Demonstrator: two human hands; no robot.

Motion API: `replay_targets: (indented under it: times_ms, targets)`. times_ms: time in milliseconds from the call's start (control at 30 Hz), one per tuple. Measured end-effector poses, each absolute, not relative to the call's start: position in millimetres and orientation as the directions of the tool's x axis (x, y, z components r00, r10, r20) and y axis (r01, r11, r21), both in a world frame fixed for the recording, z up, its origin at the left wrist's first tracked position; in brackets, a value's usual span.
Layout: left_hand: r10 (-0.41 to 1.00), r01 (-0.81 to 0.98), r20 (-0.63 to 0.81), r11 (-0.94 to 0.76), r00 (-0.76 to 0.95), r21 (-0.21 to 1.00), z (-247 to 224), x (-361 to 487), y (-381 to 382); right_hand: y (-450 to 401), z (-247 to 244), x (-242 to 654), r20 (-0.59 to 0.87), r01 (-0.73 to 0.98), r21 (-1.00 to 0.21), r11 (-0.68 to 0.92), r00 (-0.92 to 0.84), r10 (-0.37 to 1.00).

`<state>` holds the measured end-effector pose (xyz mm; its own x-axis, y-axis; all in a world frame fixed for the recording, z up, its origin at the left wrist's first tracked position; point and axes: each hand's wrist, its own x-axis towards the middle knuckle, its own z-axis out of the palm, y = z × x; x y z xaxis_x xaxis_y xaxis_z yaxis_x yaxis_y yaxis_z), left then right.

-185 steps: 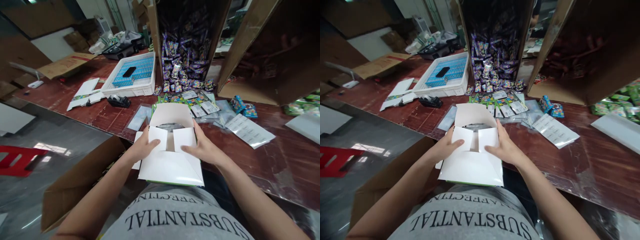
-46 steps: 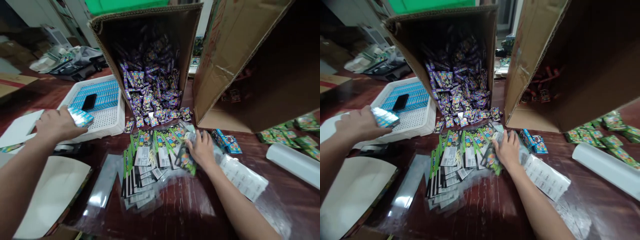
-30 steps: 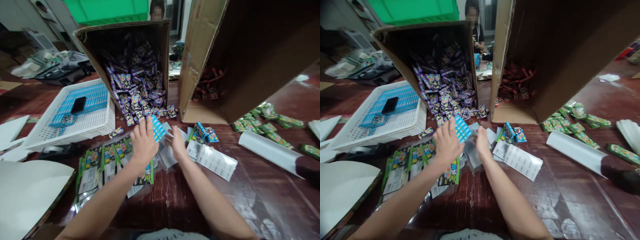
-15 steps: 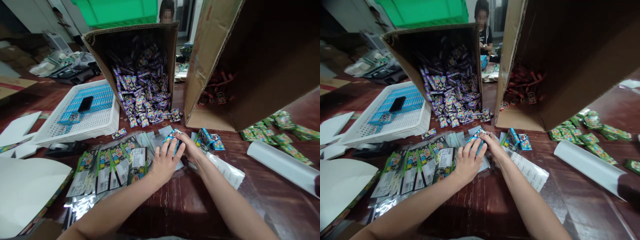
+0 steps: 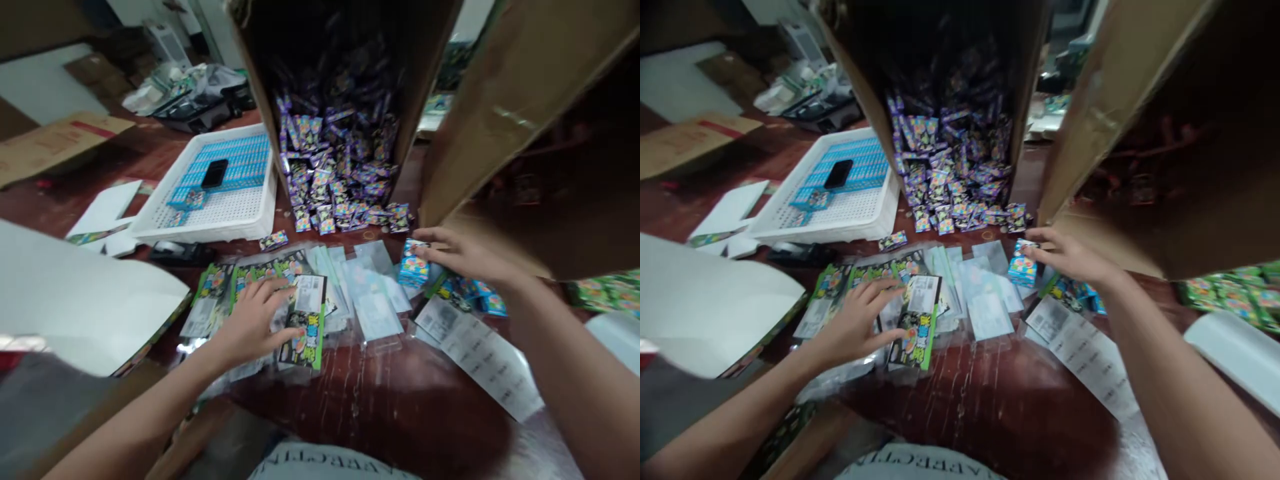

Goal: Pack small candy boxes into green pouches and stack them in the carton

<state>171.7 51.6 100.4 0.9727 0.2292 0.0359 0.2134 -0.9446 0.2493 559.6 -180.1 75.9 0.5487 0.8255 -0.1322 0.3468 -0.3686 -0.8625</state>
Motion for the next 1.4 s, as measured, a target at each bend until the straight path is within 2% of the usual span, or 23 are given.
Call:
replay_targets:
  times_ms: [67, 133, 200, 300, 367, 433, 600, 700, 800, 867, 933, 967, 1000, 1067, 1233, 1333, 1400]
  targets:
    - [0.268, 0.273, -0.054, -0.924, 0.962, 0.268, 100.1, 166.8, 55.2, -183.2, 75.8, 559.6, 0.044, 0.628, -0.71, -0.319, 0.491, 0.87]
    - [0.364, 0.386, -0.129, -0.876, 0.922, 0.288, 95.2, 174.1, 51.4, -184.3, 75.3, 558.5, 0.162, 0.823, -0.506, -0.257, 0.383, 0.909]
    - [0.497, 0.523, -0.161, -0.812, 0.853, 0.259, 86.6, 191.0, 43.2, -183.9, 75.6, 554.6, 0.204, 0.91, -0.349, -0.224, 0.307, 0.929]
    - [0.627, 0.648, -0.164, -0.744, 0.761, 0.163, 73.8, 221.5, 30.5, -182.7, 78.3, 545.1, 0.21, 0.934, -0.243, -0.263, 0.315, 0.925]
    - [0.654, 0.682, -0.2, -0.715, 0.73, 0.154, 68.1, 236.7, 26.4, -182.4, 80.1, 539.2, 0.212, 0.932, -0.219, -0.289, 0.335, 0.918]
    - [0.661, 0.702, -0.237, -0.678, 0.712, 0.218, 64.5, 243.6, 27.1, -182.9, 81.0, 535.1, 0.208, 0.928, -0.222, -0.298, 0.344, 0.916]
    - [0.649, 0.603, -0.18, -0.519, 0.739, 0.606, 60.3, 232.2, 35.8, -188.0, 79.9, 535.4, 0.202, 0.923, -0.25, -0.292, 0.345, 0.917]
    - [0.624, 0.522, -0.15, -0.47, 0.767, 0.711, 59.8, 221.6, 34.2, -193.3, 81.8, 545.0, 0.178, 0.913, -0.262, -0.312, 0.364, 0.914]
    - [0.61, 0.373, -0.135, -0.282, 0.78, 0.884, 61.1, 216.0, 26.1, -197.7, 92.7, 548.6, 0.151, 0.911, -0.255, -0.325, 0.369, 0.917]
    - [0.609, 0.291, -0.149, -0.141, 0.779, 0.946, 63.1, 215.0, 18.0, -197.4, 105.2, 533.8, 0.227, 0.921, -0.223, -0.32, 0.369, 0.901]
    - [0.603, 0.255, -0.157, -0.08, 0.783, 0.964, 65.5, 215.8, 7.6, -192.8, 117.5, 499.7, 0.377, 0.932, -0.21, -0.297, 0.357, 0.854]
    - [0.589, 0.233, -0.152, -0.064, 0.794, 0.97, 66.6, 216.8, 1.4, -188.7, 121.8, 476.9, 0.451, 0.933, -0.232, -0.274, 0.353, 0.82]
    - [0.572, 0.206, -0.138, -0.056, 0.808, 0.977, 67.6, 217.9, -5.6, -183.7, 124.1, 452.5, 0.49, 0.944, -0.276, -0.182, 0.301, 0.818]
    - [0.551, 0.158, -0.089, -0.08, 0.829, 0.984, 69.3, 220.4, -20.9, -172.3, 122.5, 407.0, 0.429, 0.936, -0.348, -0.06, 0.215, 0.877]
    - [0.536, 0.207, -0.022, -0.287, 0.844, 0.935, 79.3, 220.1, -35.9, -161.3, 111.4, 372.1, 0.184, 0.787, -0.588, -0.186, 0.354, 0.917]
    - [0.373, 0.162, -0.073, -0.213, 0.925, 0.964, 93.8, 205.1, -1.7, -172.3, 113.4, 393.9, 0.039, 0.633, -0.738, -0.235, 0.387, 0.921]
    - [0.249, 0.017, 0.012, -0.116, 0.969, 0.993, 102.2, 188.5, 31.2, -181.9, 112.0, 406.3, -0.022, 0.448, -0.851, -0.273, 0.49, 0.872]
